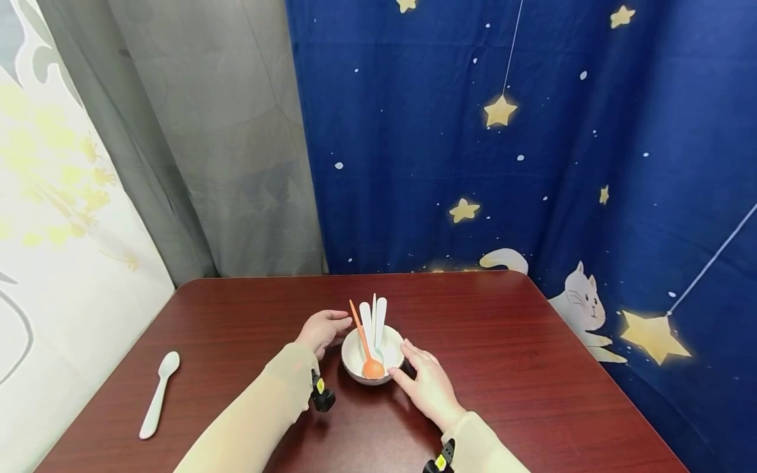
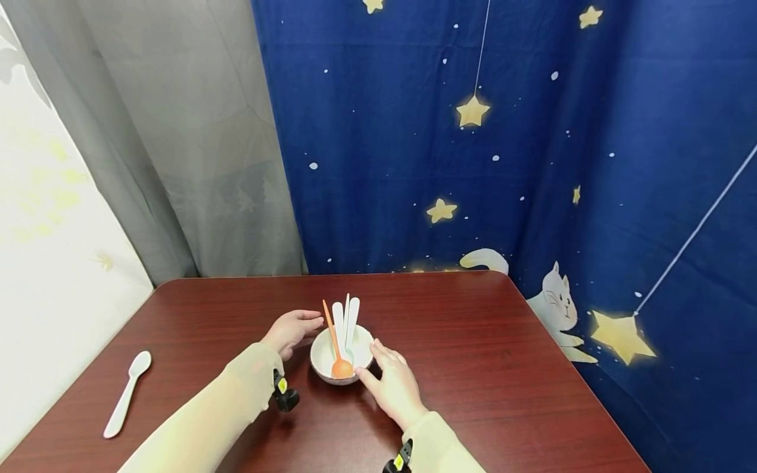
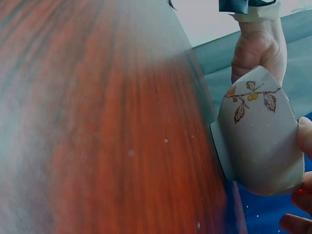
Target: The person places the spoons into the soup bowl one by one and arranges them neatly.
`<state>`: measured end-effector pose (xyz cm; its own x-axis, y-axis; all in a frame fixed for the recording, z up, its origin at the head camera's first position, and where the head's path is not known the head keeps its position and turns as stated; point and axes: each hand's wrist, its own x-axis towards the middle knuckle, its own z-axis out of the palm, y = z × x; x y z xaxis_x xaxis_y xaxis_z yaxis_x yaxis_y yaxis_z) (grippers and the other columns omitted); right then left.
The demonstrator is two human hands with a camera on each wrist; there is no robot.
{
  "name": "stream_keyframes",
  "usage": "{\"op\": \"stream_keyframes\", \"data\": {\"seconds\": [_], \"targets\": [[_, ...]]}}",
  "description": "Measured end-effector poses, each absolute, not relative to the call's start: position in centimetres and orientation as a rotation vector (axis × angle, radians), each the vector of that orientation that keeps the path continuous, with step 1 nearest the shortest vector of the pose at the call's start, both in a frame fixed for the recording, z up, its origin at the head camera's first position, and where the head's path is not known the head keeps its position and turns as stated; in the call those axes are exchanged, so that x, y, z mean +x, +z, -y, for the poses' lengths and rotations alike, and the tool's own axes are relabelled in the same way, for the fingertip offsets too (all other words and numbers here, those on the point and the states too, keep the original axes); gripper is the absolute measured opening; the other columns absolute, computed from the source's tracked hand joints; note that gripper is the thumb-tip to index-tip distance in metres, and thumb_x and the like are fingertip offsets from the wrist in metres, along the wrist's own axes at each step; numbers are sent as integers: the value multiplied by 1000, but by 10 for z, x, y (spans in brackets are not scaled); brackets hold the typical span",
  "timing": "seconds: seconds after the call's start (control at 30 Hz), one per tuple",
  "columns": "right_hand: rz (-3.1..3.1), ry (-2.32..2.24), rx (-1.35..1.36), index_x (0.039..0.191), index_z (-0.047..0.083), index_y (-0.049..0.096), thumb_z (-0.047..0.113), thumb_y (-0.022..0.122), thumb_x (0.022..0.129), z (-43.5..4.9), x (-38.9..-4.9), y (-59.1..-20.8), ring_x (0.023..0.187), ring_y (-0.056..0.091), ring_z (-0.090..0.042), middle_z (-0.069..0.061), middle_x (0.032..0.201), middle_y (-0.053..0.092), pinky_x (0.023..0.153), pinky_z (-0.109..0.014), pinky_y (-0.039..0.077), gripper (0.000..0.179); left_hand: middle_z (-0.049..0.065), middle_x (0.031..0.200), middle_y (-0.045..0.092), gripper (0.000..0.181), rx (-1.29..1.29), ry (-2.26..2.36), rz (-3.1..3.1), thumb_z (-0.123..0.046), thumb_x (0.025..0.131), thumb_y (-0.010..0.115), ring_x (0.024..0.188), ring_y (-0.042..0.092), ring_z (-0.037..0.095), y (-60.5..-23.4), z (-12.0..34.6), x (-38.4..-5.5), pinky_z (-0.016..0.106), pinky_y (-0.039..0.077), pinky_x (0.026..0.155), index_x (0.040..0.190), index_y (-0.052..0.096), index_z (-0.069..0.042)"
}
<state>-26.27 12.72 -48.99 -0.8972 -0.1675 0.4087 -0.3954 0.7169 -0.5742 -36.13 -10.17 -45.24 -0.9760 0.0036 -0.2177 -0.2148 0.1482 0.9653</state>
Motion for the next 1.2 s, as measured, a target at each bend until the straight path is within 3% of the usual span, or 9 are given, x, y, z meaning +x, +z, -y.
{"op": "stream_keyframes", "data": {"seconds": [0.13,0.3,0.43,0.73,0.93,1.2], "targets": [[2598,981,441,132,1,57,45,64,89,-128,-263,-490,125,49,-34,-10,139,52,103,-46,38,61,22,118,62,39,-197,1969,-2224,-12,93,63,92,67,28,-452,109,-357,43,54,85,129,55,3],[2592,983,445,131,1,57,44,65,89,-128,-262,-489,125,49,-34,-9,139,52,103,-46,38,61,22,119,62,39,-208,1986,-2233,-14,93,64,98,64,33,-450,119,-352,38,56,77,128,57,1],[2589,990,450,131,1,57,44,65,89,-128,-262,-489,125,49,-35,-9,139,52,103,-46,38,61,20,116,62,38,-211,1995,-2249,-16,92,65,93,64,31,-449,128,-347,34,56,71,127,58,-1],[2594,985,451,131,1,57,44,65,89,-128,-262,-490,125,49,-35,-11,139,52,103,-46,38,61,9,102,67,39,-200,2009,-2269,-17,93,65,87,64,25,-445,151,-338,35,56,75,127,57,-1],[2594,967,448,131,1,58,44,65,89,-128,-261,-490,125,50,-32,-8,139,52,103,-45,38,61,7,105,67,42,-185,2017,-2290,-18,93,64,82,64,18,-445,165,-331,38,55,78,130,55,0],[2585,972,453,131,1,58,43,66,89,-127,-261,-489,124,50,-32,-10,139,53,103,-45,39,60,12,115,64,48,-172,1984,-2358,-22,95,62,87,64,21,-445,187,-319,36,53,78,135,49,1]]}}
